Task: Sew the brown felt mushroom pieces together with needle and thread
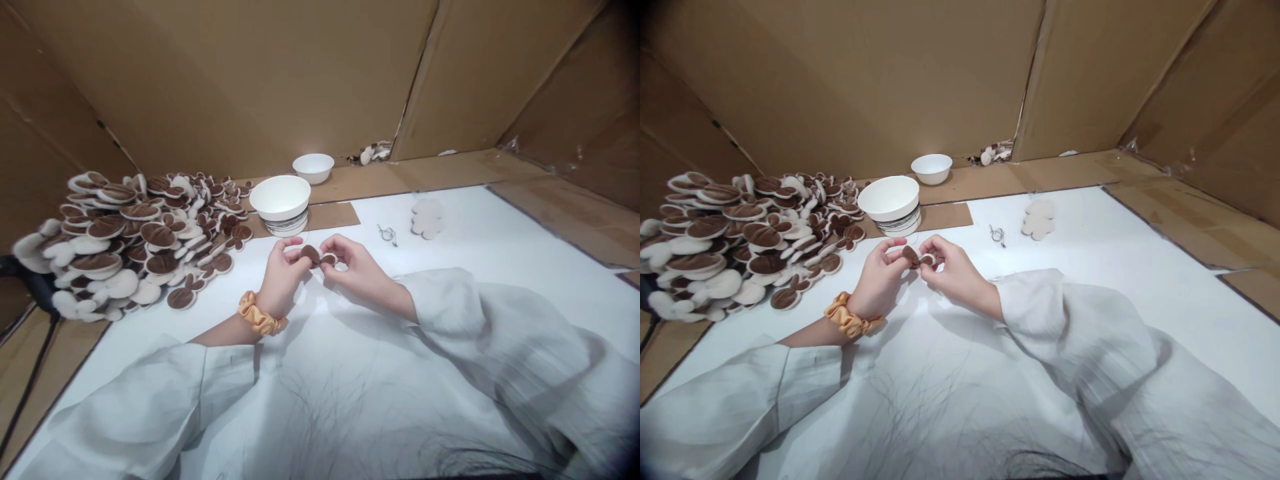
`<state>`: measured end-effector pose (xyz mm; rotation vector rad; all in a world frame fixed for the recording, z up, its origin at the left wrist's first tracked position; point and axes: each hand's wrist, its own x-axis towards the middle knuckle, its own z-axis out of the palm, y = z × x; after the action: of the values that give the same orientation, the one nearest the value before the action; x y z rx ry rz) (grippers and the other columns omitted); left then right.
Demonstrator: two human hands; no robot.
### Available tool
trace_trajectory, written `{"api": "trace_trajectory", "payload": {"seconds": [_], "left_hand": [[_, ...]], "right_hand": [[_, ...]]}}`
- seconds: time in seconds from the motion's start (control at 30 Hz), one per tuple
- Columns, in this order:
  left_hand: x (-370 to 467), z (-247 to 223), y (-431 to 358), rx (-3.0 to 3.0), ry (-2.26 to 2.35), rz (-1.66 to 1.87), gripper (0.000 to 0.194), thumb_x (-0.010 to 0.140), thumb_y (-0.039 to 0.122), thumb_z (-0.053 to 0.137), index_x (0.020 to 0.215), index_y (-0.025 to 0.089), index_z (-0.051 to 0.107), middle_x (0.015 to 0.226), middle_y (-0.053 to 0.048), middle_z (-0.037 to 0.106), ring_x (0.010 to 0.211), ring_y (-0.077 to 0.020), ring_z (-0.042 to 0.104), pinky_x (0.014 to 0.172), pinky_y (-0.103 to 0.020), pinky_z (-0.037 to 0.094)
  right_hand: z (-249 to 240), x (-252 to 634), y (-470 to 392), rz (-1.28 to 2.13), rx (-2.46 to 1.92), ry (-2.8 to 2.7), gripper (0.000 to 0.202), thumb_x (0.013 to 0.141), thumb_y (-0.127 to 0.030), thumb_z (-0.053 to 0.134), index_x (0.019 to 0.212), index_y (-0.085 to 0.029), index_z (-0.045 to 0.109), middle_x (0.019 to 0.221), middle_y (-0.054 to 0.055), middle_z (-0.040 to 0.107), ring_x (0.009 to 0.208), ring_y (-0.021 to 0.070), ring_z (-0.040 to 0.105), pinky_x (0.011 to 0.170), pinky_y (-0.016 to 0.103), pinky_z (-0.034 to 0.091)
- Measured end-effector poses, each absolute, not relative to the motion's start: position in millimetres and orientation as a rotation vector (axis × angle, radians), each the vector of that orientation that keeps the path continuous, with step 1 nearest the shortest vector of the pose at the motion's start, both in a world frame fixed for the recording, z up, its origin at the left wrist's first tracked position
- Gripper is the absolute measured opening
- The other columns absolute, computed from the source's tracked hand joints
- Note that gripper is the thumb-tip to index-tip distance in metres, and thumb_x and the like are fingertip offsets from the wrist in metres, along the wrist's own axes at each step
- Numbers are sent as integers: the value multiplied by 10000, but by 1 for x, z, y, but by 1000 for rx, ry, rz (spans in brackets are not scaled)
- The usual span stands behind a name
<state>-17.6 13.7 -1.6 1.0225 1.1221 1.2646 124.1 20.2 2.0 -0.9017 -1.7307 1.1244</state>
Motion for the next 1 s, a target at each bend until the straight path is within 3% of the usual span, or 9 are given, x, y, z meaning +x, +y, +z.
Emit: {"api": "trace_trajectory", "payload": {"seconds": [0.3,0.5,0.7,1.0], "left_hand": [[-22,2,15,1061,1215,1301,357,623,89,526,968,145,455,602,0,646,516,-124,574,546,-236,427],[-28,0,16,1252,1108,1277,343,682,168,582,1011,152,483,772,-13,629,694,-114,595,692,-246,447],[-23,-6,15,1273,1077,1252,409,641,148,642,1009,148,466,817,-1,568,755,-104,564,697,-224,437],[-23,0,12,1173,1205,1278,336,625,86,567,949,158,512,625,63,514,512,-79,550,556,-208,447]], "right_hand": [[1,124,22,1283,-916,-1588,144,677,-158,538,800,-172,465,741,-3,523,631,108,513,540,239,436],[-3,127,28,1308,-917,-1494,167,688,-151,542,833,-175,464,761,-3,520,640,99,510,527,220,417],[-1,126,25,1340,-891,-1543,168,719,-175,541,862,-181,452,720,-30,487,598,87,488,523,222,402],[0,126,25,1315,-852,-1555,177,693,-149,567,810,-182,438,739,-31,495,630,92,540,552,238,454]]}}
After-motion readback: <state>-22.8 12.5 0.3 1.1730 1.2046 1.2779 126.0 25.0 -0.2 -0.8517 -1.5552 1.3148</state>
